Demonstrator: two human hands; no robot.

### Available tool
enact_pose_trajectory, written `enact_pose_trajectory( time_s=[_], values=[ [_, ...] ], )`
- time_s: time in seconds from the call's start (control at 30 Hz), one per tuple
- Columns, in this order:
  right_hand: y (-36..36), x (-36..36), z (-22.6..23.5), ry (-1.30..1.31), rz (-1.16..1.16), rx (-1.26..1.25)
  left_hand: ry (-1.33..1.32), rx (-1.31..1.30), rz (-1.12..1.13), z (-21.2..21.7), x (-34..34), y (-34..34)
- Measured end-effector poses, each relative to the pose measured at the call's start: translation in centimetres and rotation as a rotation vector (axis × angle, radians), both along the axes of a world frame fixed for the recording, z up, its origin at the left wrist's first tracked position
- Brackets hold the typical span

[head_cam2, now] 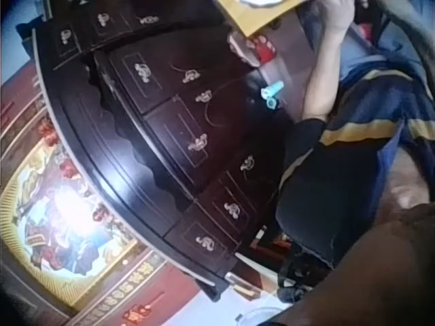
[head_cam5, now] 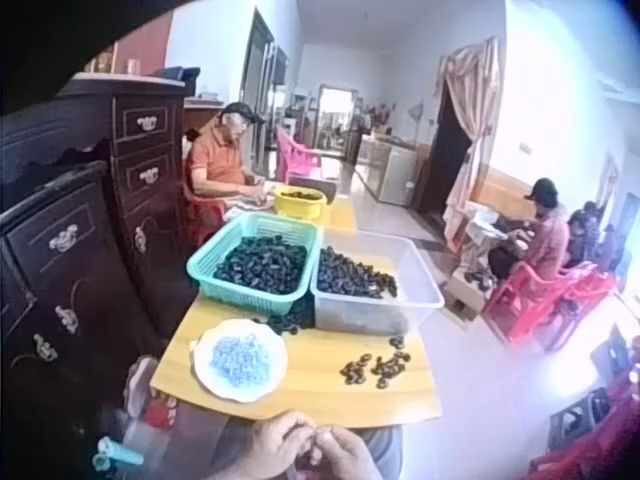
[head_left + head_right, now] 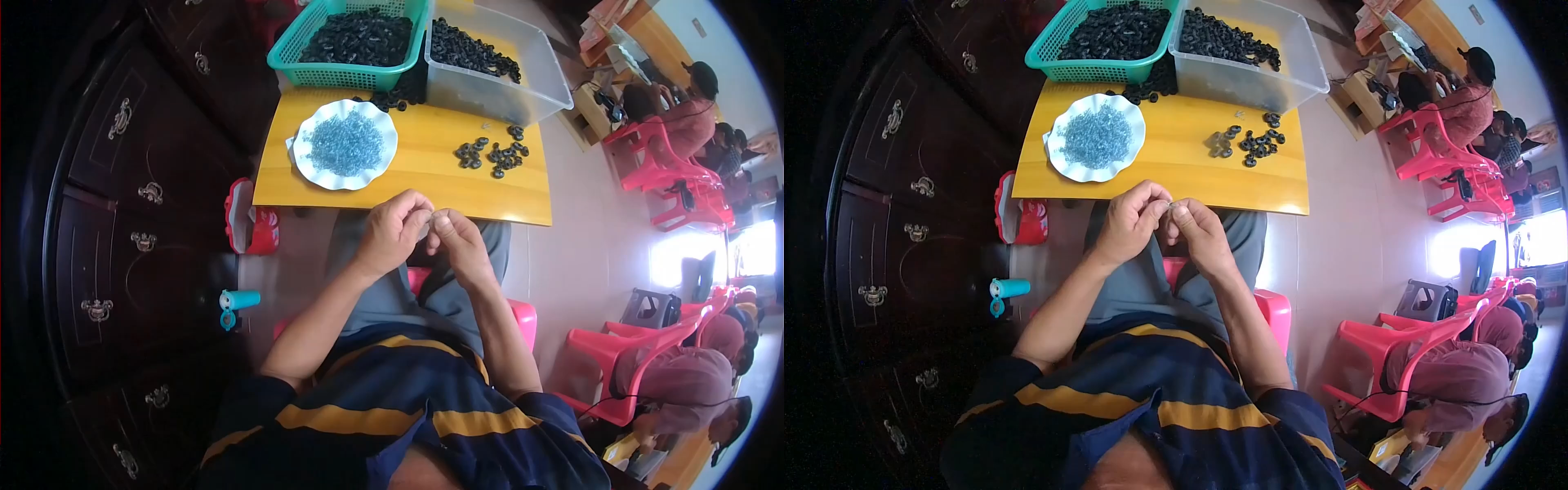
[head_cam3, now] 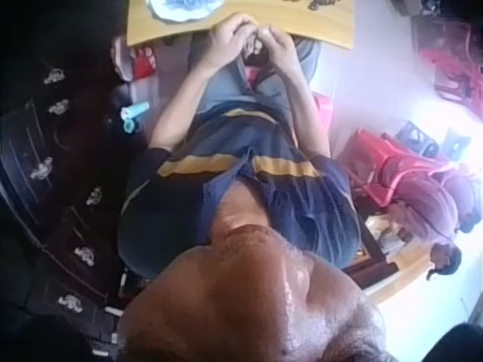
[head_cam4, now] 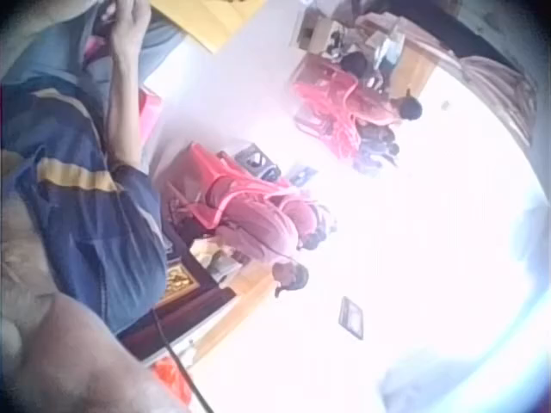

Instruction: The person assembles small components by picking up tiny parts and fitting them into black pieces by hand, then placing them onto the table.

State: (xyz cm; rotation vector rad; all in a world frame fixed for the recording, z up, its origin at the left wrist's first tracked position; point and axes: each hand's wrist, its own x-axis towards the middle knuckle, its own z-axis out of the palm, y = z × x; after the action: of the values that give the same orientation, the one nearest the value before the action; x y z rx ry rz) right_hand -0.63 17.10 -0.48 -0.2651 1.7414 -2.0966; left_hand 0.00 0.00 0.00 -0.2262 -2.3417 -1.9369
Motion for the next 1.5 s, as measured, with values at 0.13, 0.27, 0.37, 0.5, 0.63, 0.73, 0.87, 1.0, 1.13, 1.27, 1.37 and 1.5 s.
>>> enact_pose_trajectory(
  time_s=[0.13,0.27,0.37,0.5,0.63,0.73,0.87,1.0,1.13,1.27,1.37,1.5],
  values=[
    [0.0,-0.1,0.4,-0.206,0.052,-0.263,0.262,-0.118,0.034,1.2,0.1,0.2],
    [-0.5,-0.1,-0.4,-0.238,-0.016,-0.251,0.376,-0.199,0.045,0.9,-0.2,0.0],
    [-0.8,0.2,-0.2,-0.208,-0.115,-0.197,0.396,-0.292,0.091,0.5,0.0,0.1],
    [-0.5,0.1,-0.7,-0.028,-0.048,-0.134,0.415,-0.349,0.113,0.7,0.0,0.2],
    [-0.6,0.1,-1.7,-0.011,-0.153,-0.134,0.487,-0.342,0.093,0.9,0.1,0.5],
    [-0.8,0.3,-1.4,-0.065,-0.151,-0.152,0.555,-0.377,0.102,1.0,0.2,0.5],
    [-0.2,0.1,-0.8,-0.225,-0.090,-0.230,0.590,-0.400,0.118,1.3,0.1,0.5],
    [0.6,-0.2,-0.9,-0.188,-0.028,-0.196,0.615,-0.443,0.084,1.1,0.0,0.3],
    [0.8,-0.2,-1.7,-0.349,-0.037,-0.351,0.540,-0.390,0.001,0.6,-0.1,0.3],
    [0.7,0.3,-2.4,-0.374,-0.078,-0.389,0.402,-0.312,-0.085,0.7,0.0,-0.1],
    [0.1,0.6,-1.9,-0.368,-0.118,-0.386,0.369,-0.296,-0.078,1.1,0.2,-0.3],
    [-0.1,0.6,-1.7,-0.401,-0.153,-0.410,0.379,-0.350,-0.111,1.8,0.3,-0.4]
  ],
)
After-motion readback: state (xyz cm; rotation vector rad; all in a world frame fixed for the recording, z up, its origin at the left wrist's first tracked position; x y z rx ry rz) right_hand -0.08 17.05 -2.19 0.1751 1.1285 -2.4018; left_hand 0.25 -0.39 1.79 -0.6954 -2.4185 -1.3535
